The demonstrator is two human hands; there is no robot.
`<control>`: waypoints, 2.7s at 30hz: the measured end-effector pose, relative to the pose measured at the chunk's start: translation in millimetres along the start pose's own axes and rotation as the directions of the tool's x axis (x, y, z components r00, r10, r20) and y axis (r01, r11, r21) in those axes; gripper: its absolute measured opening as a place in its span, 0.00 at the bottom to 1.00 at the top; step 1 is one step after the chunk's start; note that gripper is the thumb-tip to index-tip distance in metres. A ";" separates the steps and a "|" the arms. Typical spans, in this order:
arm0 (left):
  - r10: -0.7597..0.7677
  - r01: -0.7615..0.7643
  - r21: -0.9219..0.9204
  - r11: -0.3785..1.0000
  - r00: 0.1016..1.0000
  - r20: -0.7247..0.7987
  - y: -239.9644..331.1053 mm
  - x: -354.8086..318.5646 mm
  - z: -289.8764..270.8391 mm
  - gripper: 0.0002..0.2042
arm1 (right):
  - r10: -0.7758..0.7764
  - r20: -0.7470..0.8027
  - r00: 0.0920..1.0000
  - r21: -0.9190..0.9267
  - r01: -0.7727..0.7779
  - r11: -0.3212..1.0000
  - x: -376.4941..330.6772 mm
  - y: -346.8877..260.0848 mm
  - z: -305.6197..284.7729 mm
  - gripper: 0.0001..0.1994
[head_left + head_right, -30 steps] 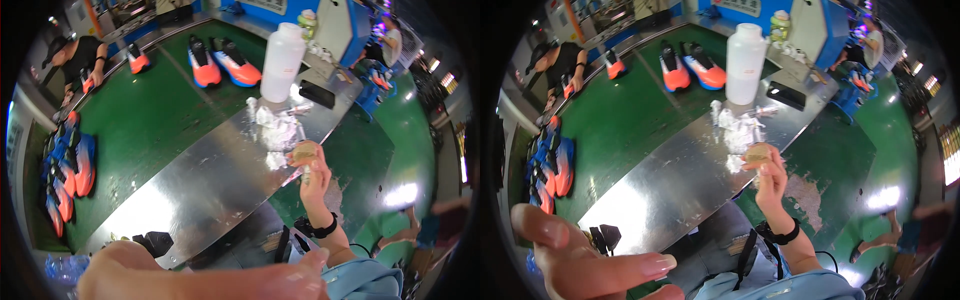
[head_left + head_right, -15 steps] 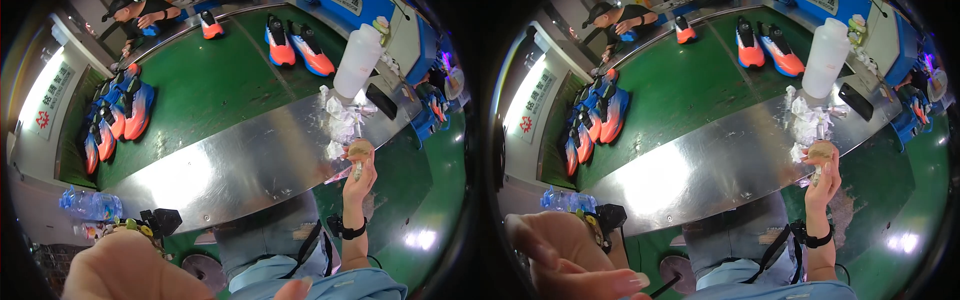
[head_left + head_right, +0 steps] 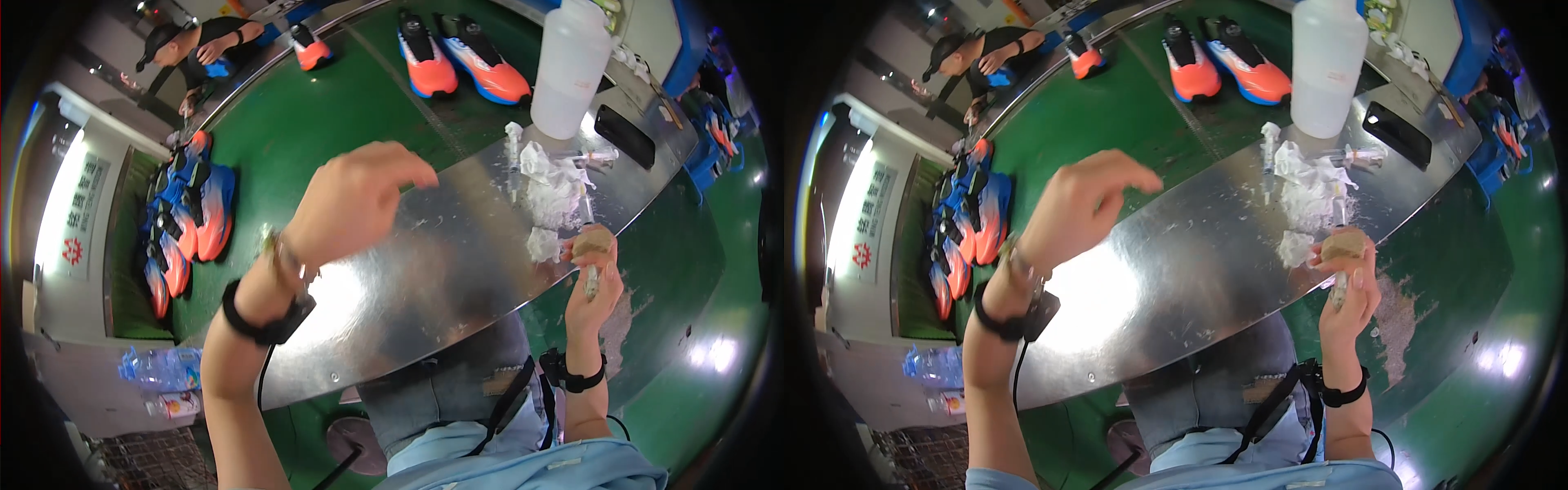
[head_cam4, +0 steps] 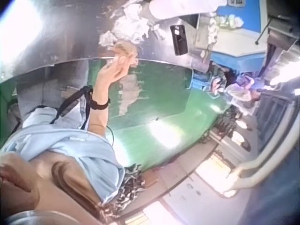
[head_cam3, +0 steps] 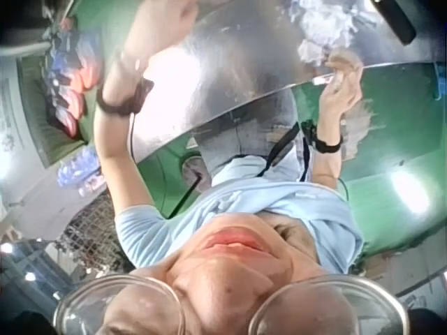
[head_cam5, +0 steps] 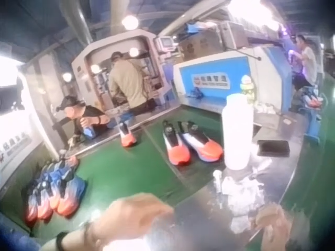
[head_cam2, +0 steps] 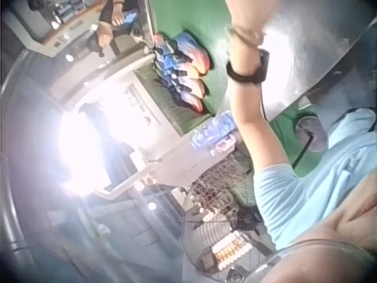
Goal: Applying adhesive to shoe components using a syringe and finishing the bond with a sponge.
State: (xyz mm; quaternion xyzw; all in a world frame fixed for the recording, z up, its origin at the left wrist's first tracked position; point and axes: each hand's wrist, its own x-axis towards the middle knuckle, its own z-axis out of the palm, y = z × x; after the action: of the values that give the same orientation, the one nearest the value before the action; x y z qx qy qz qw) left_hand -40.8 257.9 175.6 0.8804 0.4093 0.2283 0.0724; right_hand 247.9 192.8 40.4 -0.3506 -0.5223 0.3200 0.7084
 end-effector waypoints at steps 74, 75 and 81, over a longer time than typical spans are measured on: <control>0.141 -0.215 -0.107 0.971 0.870 -0.471 50.5 -137.1 -65.6 0.43 | 0.173 0.751 0.637 0.590 -0.766 0.256 6.3 -138.3 94.7 0.22; 0.118 -0.207 -0.135 0.969 0.867 -0.484 50.4 -137.2 -64.7 0.44 | 0.165 0.725 0.669 0.602 -0.732 0.319 5.3 -144.8 102.8 0.22; -0.088 0.010 -0.157 0.988 0.862 -0.499 52.1 -130.7 -64.4 0.45 | 0.063 0.566 0.822 0.608 -0.468 0.641 1.2 -153.1 124.7 0.22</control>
State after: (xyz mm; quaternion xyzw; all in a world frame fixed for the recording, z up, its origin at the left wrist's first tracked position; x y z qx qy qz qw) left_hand -107.9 121.5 204.1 0.7716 0.4181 0.4782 0.0343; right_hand 141.3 130.0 194.2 -0.0225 -0.4552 0.6827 0.5712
